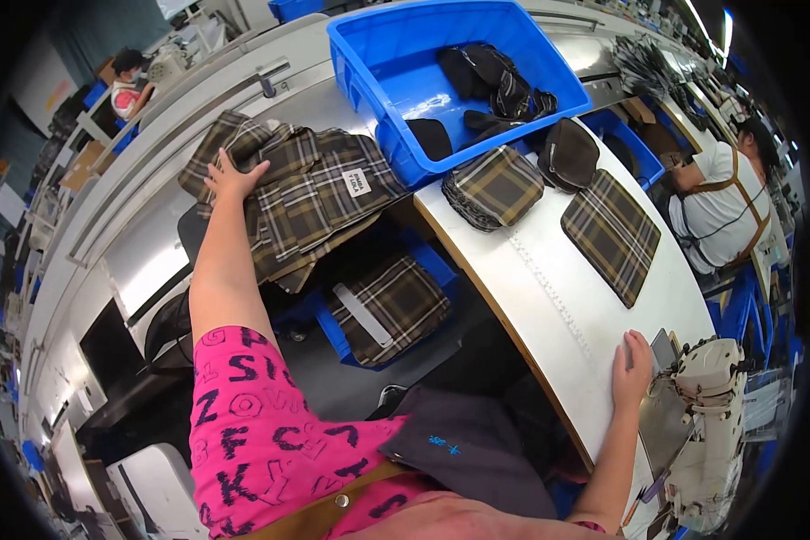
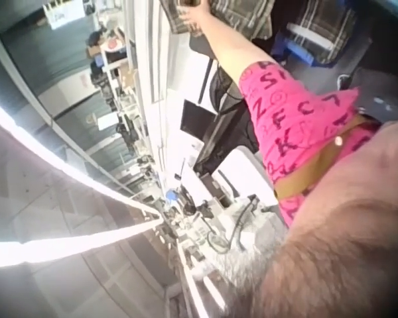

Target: Sewing pieces of plaid fabric together using an industrial sewing machine.

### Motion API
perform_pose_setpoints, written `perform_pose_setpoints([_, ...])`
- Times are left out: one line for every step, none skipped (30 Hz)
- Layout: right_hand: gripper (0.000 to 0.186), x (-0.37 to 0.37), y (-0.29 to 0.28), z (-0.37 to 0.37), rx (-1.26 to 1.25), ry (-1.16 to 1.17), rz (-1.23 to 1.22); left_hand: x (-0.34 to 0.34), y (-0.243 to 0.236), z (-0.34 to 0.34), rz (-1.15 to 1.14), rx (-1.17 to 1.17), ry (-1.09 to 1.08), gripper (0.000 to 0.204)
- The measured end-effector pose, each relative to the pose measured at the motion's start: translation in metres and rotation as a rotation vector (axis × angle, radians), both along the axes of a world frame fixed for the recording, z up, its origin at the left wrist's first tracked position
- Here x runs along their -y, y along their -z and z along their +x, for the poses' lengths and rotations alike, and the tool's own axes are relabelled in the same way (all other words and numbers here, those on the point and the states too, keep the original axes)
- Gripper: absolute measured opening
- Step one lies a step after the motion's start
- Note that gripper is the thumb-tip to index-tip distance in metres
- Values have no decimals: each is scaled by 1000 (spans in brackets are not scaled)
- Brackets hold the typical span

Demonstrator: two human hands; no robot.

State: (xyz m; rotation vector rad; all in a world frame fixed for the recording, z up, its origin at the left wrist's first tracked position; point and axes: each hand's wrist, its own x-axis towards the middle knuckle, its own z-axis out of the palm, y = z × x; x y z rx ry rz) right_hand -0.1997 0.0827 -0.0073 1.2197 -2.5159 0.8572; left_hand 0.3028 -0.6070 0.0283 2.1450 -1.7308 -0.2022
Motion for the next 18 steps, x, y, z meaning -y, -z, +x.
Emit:
perform_pose_setpoints([28,5,-1,3,-9,-7,14,7,4,12,53,3,-18,134])
perform_pose_setpoints([29,5,-2,4,-28,0,36,10,7,2,37,94,13,129])
perform_pose_setpoints([29,3,-3,4,-36,13,44,11,9,-6,44,86,27,129])
perform_pose_setpoints([30,-1,-3,4,-59,27,59,12,9,-11,35,98,44,116])
perform_pose_setpoints([30,-1,-1,3,-79,32,64,8,1,-13,16,113,53,102])
perform_pose_setpoints([30,0,-1,3,-82,38,59,14,4,-7,11,110,58,102])
perform_pose_setpoints([30,1,0,1,-97,37,62,21,7,0,-33,88,81,83])
perform_pose_setpoints([30,1,1,3,-105,33,68,23,7,7,-73,74,100,64])
perform_pose_setpoints([30,2,1,4,-100,35,64,27,7,10,-77,79,102,64])
perform_pose_setpoints([30,5,-1,4,-105,38,74,31,7,14,-159,59,51,52])
perform_pose_setpoints([30,5,-3,4,-114,43,89,32,8,13,-235,34,1,41])
perform_pose_setpoints([30,4,-2,3,-113,46,88,37,3,12,-314,-64,-4,38])
perform_pose_setpoints([30,3,-2,2,-114,54,88,43,-3,12,-316,-64,-1,38])
perform_pose_setpoints([30,4,-1,1,-115,57,91,48,-11,13,-377,-228,-5,37])
perform_pose_setpoints([30,3,-1,2,-116,56,89,51,-18,13,-440,-393,-9,36])
perform_pose_setpoints([30,3,-2,3,-123,62,95,55,-25,10,-444,-394,-11,36])
perform_pose_setpoints([29,4,-2,3,-127,62,91,60,-35,11,-504,-606,50,35])
perform_pose_setpoints([29,5,-1,4,-124,56,75,64,-47,13,-562,-817,117,34])
